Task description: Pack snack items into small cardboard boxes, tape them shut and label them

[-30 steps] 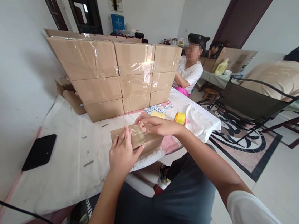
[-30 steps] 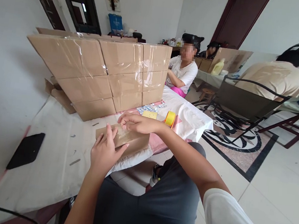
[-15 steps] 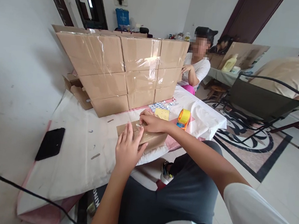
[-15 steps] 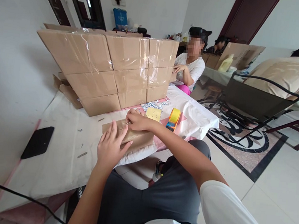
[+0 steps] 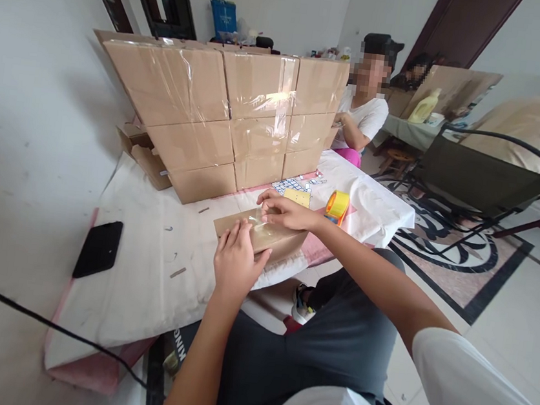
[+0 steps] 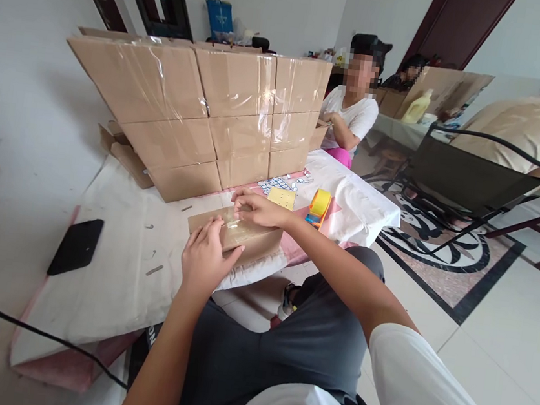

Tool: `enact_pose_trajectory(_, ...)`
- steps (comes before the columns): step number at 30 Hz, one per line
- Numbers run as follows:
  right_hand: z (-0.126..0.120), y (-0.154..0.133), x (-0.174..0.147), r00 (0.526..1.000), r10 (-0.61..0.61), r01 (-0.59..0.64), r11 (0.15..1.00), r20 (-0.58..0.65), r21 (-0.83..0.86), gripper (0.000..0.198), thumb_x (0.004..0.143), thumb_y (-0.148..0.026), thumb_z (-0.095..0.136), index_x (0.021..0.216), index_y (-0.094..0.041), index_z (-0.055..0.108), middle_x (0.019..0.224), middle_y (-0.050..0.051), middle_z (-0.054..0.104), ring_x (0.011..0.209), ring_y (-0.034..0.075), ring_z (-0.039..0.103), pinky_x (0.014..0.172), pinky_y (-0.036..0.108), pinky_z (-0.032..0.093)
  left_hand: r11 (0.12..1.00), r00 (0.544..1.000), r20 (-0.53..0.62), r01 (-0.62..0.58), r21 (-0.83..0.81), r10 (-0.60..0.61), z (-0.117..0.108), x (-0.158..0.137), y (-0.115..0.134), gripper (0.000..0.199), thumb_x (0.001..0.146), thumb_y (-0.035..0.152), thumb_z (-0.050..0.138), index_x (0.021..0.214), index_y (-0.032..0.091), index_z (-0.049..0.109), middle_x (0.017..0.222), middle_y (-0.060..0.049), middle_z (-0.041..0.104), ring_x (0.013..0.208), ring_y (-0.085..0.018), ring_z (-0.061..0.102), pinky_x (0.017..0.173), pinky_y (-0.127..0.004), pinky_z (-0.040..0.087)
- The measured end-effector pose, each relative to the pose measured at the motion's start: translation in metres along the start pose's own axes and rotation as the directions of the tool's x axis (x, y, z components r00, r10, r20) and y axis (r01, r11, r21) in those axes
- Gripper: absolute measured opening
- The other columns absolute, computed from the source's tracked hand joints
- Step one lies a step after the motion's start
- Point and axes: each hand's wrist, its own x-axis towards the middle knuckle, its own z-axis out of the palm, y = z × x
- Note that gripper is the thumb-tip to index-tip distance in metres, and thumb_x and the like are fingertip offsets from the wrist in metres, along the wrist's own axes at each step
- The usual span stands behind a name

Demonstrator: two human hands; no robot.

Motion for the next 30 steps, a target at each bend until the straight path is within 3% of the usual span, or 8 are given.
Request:
enact_pose_trajectory(4, 0.009, -0.004, -0.013, 0.984, -0.122, 0.118, 0.992, -0.126, -0.036, 0.020, 0.094, -0.037, 0.058, 0.086, -0.019, 0.060, 0.113, 0.010, 0.052, 0.110, 0.024, 0.054, 0.099, 0.042, 0.044, 1.000, 1.000, 0.016, -0.008, 0.013, 0.008, -0.001, 0.000, 0.000, 0.066, 0.085, 0.040, 0.065, 0.141, 0.010, 0.044, 0.143, -0.019, 0.058, 0.136, -0.033, 0.051, 0.116, -0.047, 0.034)
enact_pose_trajectory(7, 0.018, -0.009, -0.021, 0.958, -0.216, 0.183, 0.967, -0.188, -0.176, 0.019, 0.099, -0.035, 0.051, 0.088, -0.021, 0.057, 0.106, 0.010, 0.057, 0.105, 0.024, 0.054, 0.096, 0.043, 0.044, 1.000, 1.000, 0.029, -0.008, 0.030, 0.007, -0.002, 0.000, 0.000, 0.068, 0.085, 0.041, 0.066, 0.141, 0.009, 0.044, 0.143, -0.019, 0.058, 0.135, -0.032, 0.052, 0.115, -0.046, 0.035)
enact_pose_trajectory(12, 0.023, -0.005, -0.022, 0.945, -0.254, 0.188, 0.937, -0.206, -0.294, 0.016, 0.100, -0.030, 0.048, 0.090, -0.020, 0.056, 0.095, 0.009, 0.060, 0.096, 0.023, 0.054, 0.091, 0.040, 0.044, 0.997, 0.999, 0.029, -0.028, 0.070, 0.026, -0.005, 0.002, 0.002, 0.060, 0.087, 0.041, 0.063, 0.139, 0.012, 0.050, 0.142, -0.018, 0.060, 0.133, -0.033, 0.054, 0.113, -0.048, 0.038)
enact_pose_trajectory(16, 0.021, 0.001, -0.009, 0.958, -0.115, 0.028, 0.949, -0.263, -0.313, 0.013, 0.095, -0.028, 0.055, 0.086, -0.019, 0.058, 0.102, 0.009, 0.057, 0.103, 0.024, 0.052, 0.097, 0.041, 0.041, 0.992, 0.996, 0.030, -0.082, 0.100, 0.079, -0.005, 0.000, 0.002, 0.059, 0.091, 0.039, 0.058, 0.145, 0.018, 0.049, 0.146, -0.017, 0.057, 0.137, -0.034, 0.051, 0.112, -0.051, 0.039)
enact_pose_trajectory(20, 0.019, 0.003, 0.011, 0.982, 0.091, -0.149, 0.908, -0.164, -0.390, 0.012, 0.090, -0.030, 0.061, 0.088, -0.019, 0.057, 0.110, 0.008, 0.054, 0.108, 0.025, 0.050, 0.099, 0.043, 0.038, 0.982, 0.991, 0.016, -0.137, 0.130, 0.136, 0.000, -0.003, -0.002, 0.042, 0.096, 0.041, 0.051, 0.133, 0.027, 0.064, 0.147, -0.015, 0.056, 0.138, -0.034, 0.051, 0.112, -0.053, 0.040)
enact_pose_trajectory(24, 0.018, 0.003, 0.030, 0.929, 0.270, -0.362, 0.806, -0.254, -0.468, 0.041, 0.081, -0.043, 0.072, 0.105, -0.017, 0.052, 0.119, 0.012, 0.054, 0.107, 0.028, 0.052, 0.094, 0.044, 0.041, 0.984, 0.991, -0.011, -0.130, 0.120, 0.132, 0.004, -0.003, -0.004, 0.041, 0.096, 0.042, 0.051, 0.130, 0.026, 0.067, 0.147, -0.014, 0.055, 0.137, -0.034, 0.052, 0.111, -0.053, 0.040)
enact_pose_trajectory(27, 0.018, 0.002, 0.043, 0.879, 0.400, -0.476, 0.762, -0.258, -0.440, 0.042, 0.082, -0.049, 0.069, 0.106, -0.018, 0.053, 0.116, 0.011, 0.061, 0.101, 0.027, 0.058, 0.089, 0.040, 0.044, 0.985, 0.991, -0.003, -0.131, 0.111, 0.132, 0.004, 0.000, -0.006, 0.041, 0.097, 0.040, 0.051, 0.132, 0.027, 0.065, 0.146, -0.008, 0.056, 0.137, -0.034, 0.052, 0.111, -0.053, 0.038)
enact_pose_trajectory(30, 0.015, 0.006, 0.053, 0.856, 0.448, -0.517, 0.717, -0.259, -0.468, 0.045, 0.082, -0.058, 0.067, 0.104, -0.019, 0.057, 0.113, 0.011, 0.066, 0.098, 0.027, 0.062, 0.086, 0.038, 0.045, 0.983, 0.988, 0.009, -0.153, 0.102, 0.153, 0.001, 0.003, -0.005, 0.041, 0.097, 0.038, 0.052, 0.135, 0.027, 0.062, 0.141, -0.002, 0.062, 0.134, -0.032, 0.054, 0.113, -0.051, 0.034)
